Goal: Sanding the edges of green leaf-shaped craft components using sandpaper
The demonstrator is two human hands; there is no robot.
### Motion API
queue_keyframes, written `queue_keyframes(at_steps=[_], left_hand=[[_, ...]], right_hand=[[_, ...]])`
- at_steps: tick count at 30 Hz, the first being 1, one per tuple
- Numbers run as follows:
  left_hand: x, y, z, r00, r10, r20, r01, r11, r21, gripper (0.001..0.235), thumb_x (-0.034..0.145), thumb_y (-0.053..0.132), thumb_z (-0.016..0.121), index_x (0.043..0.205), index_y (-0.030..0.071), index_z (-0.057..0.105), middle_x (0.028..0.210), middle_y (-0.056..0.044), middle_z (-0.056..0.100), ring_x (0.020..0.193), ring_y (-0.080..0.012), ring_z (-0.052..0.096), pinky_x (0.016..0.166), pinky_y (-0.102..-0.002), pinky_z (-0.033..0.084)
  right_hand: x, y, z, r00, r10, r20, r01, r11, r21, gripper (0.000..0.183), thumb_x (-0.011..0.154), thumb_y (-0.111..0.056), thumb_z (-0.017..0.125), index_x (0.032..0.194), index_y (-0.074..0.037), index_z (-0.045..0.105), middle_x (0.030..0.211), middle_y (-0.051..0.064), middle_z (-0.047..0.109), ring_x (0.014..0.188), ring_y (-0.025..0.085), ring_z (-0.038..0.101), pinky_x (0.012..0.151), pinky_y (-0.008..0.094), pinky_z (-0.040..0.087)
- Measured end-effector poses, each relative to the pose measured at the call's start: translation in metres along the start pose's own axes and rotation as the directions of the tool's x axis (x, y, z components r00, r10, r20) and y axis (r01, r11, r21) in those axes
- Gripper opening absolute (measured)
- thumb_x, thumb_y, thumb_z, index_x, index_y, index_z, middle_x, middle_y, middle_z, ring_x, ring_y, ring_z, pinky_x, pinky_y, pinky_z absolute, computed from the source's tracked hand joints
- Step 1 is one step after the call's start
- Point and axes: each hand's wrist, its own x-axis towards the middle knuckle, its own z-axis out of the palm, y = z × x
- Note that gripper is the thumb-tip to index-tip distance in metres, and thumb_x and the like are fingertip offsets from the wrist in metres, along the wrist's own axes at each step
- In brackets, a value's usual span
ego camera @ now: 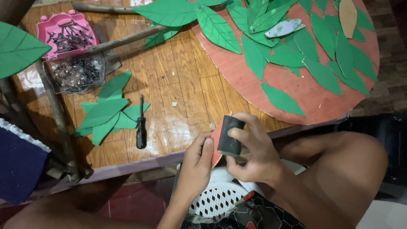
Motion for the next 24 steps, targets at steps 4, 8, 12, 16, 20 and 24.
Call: queue_keyframes(at_steps=[4, 8, 12, 16, 20, 24], left_hand=[[0.000, -0.002, 0.002, 1.000, -0.008, -0.022, 0.008, 1.000, -0.004, 0.031, 0.103, 0.020, 0.041, 0.113, 0.003, 0.065, 0.094, -0.005, 0.067, 0.081, -0.0123, 0.057, 0.075, -0.027, 0.049], [-0.001, -0.001, 0.001, 0.996, -0.075, -0.057, 0.074, 0.997, -0.014, 0.031, 0.103, 0.021, 0.041, 0.112, 0.003, 0.065, 0.088, -0.005, 0.066, 0.076, -0.0118, 0.054, 0.070, -0.027, 0.047], [-0.002, -0.001, 0.001, 0.997, -0.063, -0.047, 0.063, 0.998, 0.005, 0.030, 0.104, 0.022, 0.041, 0.111, 0.003, 0.064, 0.088, -0.004, 0.064, 0.075, -0.0114, 0.053, 0.070, -0.026, 0.047], [0.000, 0.000, 0.000, 0.993, -0.097, -0.071, 0.101, 0.993, 0.066, 0.031, 0.102, 0.022, 0.042, 0.113, 0.004, 0.065, 0.090, -0.005, 0.068, 0.076, -0.0121, 0.057, 0.070, -0.027, 0.049], [0.000, -0.006, -0.003, 0.990, -0.109, -0.090, 0.117, 0.990, 0.082, 0.033, 0.102, 0.025, 0.044, 0.111, 0.003, 0.066, 0.089, -0.006, 0.069, 0.077, -0.0134, 0.058, 0.071, -0.028, 0.050], [0.000, -0.009, -0.002, 0.991, -0.104, -0.085, 0.108, 0.993, 0.039, 0.033, 0.102, 0.023, 0.043, 0.114, 0.002, 0.066, 0.092, -0.006, 0.070, 0.078, -0.0124, 0.059, 0.073, -0.027, 0.051]], right_hand=[[0.002, -0.004, -0.001, 0.996, 0.018, 0.090, -0.013, 0.998, -0.057, 0.059, 0.070, -0.013, 0.070, 0.124, -0.005, 0.050, 0.140, 0.025, 0.047, 0.120, 0.042, 0.054, 0.102, 0.046, 0.046], [0.006, -0.012, -0.002, 0.991, -0.010, 0.135, 0.043, 0.969, -0.245, 0.067, 0.073, -0.012, 0.079, 0.131, -0.006, 0.044, 0.145, 0.025, 0.046, 0.124, 0.043, 0.055, 0.104, 0.048, 0.046], [0.008, -0.013, -0.002, 0.996, -0.008, 0.089, 0.032, 0.962, -0.270, 0.065, 0.072, -0.010, 0.082, 0.128, -0.005, 0.048, 0.145, 0.023, 0.048, 0.125, 0.043, 0.056, 0.106, 0.047, 0.047], [0.010, -0.012, -0.008, 0.994, -0.001, 0.113, 0.026, 0.974, -0.224, 0.054, 0.069, -0.007, 0.082, 0.117, -0.005, 0.056, 0.144, 0.020, 0.052, 0.127, 0.042, 0.056, 0.105, 0.048, 0.048], [0.012, -0.013, -0.012, 0.991, 0.042, 0.123, -0.032, 0.996, -0.082, 0.041, 0.074, -0.011, 0.088, 0.105, -0.005, 0.064, 0.142, 0.018, 0.057, 0.122, 0.035, 0.062, 0.100, 0.041, 0.051], [0.007, -0.011, -0.012, 0.987, 0.110, 0.116, -0.114, 0.993, 0.027, 0.041, 0.069, -0.008, 0.090, 0.103, -0.004, 0.067, 0.143, 0.016, 0.057, 0.115, 0.027, 0.065, 0.091, 0.034, 0.054]])
